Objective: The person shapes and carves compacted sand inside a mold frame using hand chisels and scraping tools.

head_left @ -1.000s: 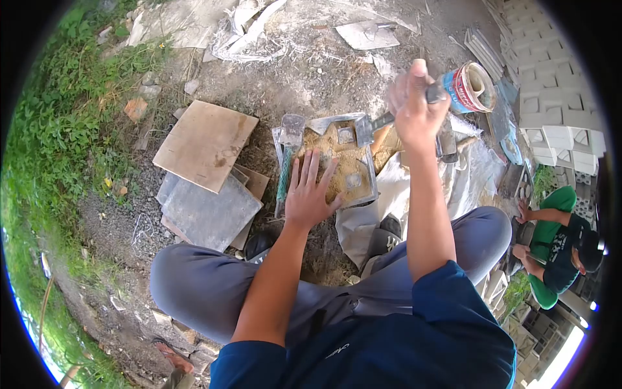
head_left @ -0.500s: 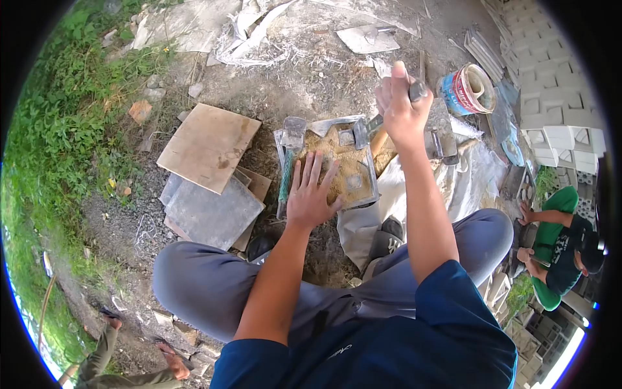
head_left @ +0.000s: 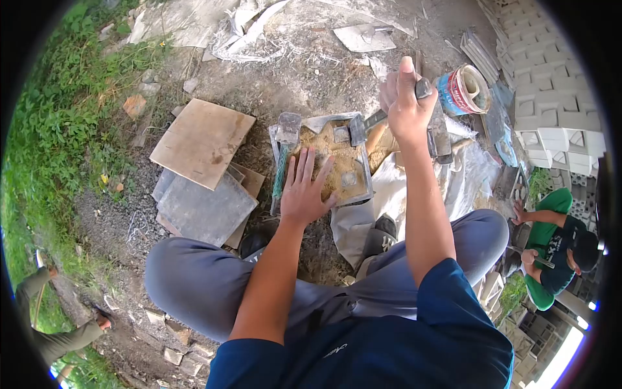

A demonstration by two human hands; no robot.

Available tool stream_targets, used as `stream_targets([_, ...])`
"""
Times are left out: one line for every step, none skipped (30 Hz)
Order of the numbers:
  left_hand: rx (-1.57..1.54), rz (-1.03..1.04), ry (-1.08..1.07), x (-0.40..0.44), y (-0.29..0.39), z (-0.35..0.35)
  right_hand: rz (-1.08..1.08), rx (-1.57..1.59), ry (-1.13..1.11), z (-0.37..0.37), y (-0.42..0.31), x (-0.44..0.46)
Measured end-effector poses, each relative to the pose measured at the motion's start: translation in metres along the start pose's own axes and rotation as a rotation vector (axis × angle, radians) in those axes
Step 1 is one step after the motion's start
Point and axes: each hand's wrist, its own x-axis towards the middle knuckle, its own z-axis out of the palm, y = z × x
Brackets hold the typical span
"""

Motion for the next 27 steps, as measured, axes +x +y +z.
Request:
stream_targets([-0.002, -0.001, 0.004, 0.002, 0.000, 0.000, 0.082, 0.044, 0.023, 0.003, -0.002, 0.003])
stream_targets([-0.013, 0.004, 0.004, -0.001, 0.000, 0.001, -0.030, -0.027, -0.011, -0.003, -0.006, 0.003])
stream_targets([-0.019, 0.003, 0.012, 0.000, -0.001, 0.001, -0.028, -0.023, -0.023, -0.004, -0.005, 0.002])
stream_targets([-0.018, -0.005, 0.009, -0.002, -0.002, 0.000, -0.038, -0.022, -0.025, -0.005, -0.005, -0.002])
stream_targets([-0.017, -0.004, 0.008, -0.003, -0.001, -0.001, -0.050, -0.024, -0.021, -0.005, -0.005, -0.006])
stream_targets([-0.019, 0.001, 0.016, 0.000, 0.000, -0.001, 0.004, 0.006, -0.021, -0.001, -0.004, -0.002])
stream_targets([-0.022, 0.005, 0.023, 0.001, 0.001, -0.001, -0.004, 0.001, -0.023, 0.001, -0.006, 0.002])
stream_targets([-0.024, -0.002, -0.005, 0.000, 0.001, -0.001, 0.005, -0.003, -0.050, 0.000, -0.010, 0.003])
stream_targets([-0.019, -0.012, -0.027, 0.001, 0.000, -0.002, 0.010, 0.000, -0.081, 0.002, -0.012, 0.007])
stream_targets([-0.012, -0.012, -0.040, 0.001, 0.000, -0.003, -0.071, -0.004, -0.069, -0.003, -0.012, 0.004])
stream_targets([-0.012, -0.025, -0.039, 0.001, -0.001, -0.003, -0.064, 0.001, -0.079, -0.002, -0.001, 0.000])
stream_targets([-0.017, -0.021, -0.018, 0.000, -0.001, -0.002, -0.064, -0.046, -0.063, 0.002, 0.006, -0.007])
stream_targets([-0.022, -0.007, 0.005, 0.000, 0.000, -0.002, -0.070, -0.097, -0.042, 0.002, 0.010, -0.011])
stream_targets([-0.024, 0.002, 0.005, 0.000, 0.001, -0.002, 0.045, -0.102, 0.083, 0.002, 0.015, -0.009])
stream_targets([-0.018, -0.003, 0.005, 0.001, 0.000, -0.001, 0.038, -0.103, 0.084, 0.002, 0.008, -0.005])
stream_targets([-0.016, -0.006, -0.004, 0.000, -0.001, -0.001, -0.003, -0.088, 0.036, 0.000, 0.000, -0.005])
stream_targets([-0.013, -0.010, 0.001, 0.003, -0.002, 0.000, -0.046, -0.065, -0.022, 0.001, -0.005, -0.004])
stream_targets([-0.013, -0.010, 0.006, 0.005, -0.002, 0.000, -0.059, -0.023, 0.003, -0.002, -0.011, -0.008])
stream_targets([-0.017, -0.010, -0.002, 0.000, -0.001, -0.002, -0.047, -0.020, 0.001, 0.000, -0.003, -0.011])
stream_targets([-0.020, -0.010, -0.011, -0.005, 0.000, -0.001, 0.011, 0.003, 0.031, -0.001, 0.008, -0.014])
stream_targets([-0.019, -0.005, -0.007, -0.003, -0.001, -0.001, 0.053, 0.026, 0.060, 0.001, 0.010, -0.009])
stream_targets([-0.019, -0.002, 0.004, 0.000, -0.001, 0.000, 0.106, 0.070, 0.035, -0.001, 0.008, 0.001])
stream_targets([-0.017, 0.004, 0.006, 0.000, 0.000, 0.001, 0.100, 0.070, 0.038, -0.004, 0.004, 0.002])
stream_targets([-0.022, 0.001, -0.019, -0.003, 0.002, 0.000, 0.024, 0.038, 0.027, -0.007, -0.004, -0.001])
stream_targets([-0.019, -0.013, -0.032, 0.000, -0.001, -0.001, -0.058, 0.017, 0.003, -0.006, -0.009, 0.000])
stream_targets([-0.026, 0.001, -0.008, 0.000, -0.001, -0.002, -0.017, 0.007, 0.017, -0.007, -0.017, -0.006])
stream_targets([-0.025, -0.007, -0.024, -0.004, -0.001, -0.002, -0.001, 0.011, 0.021, -0.007, -0.005, -0.010])
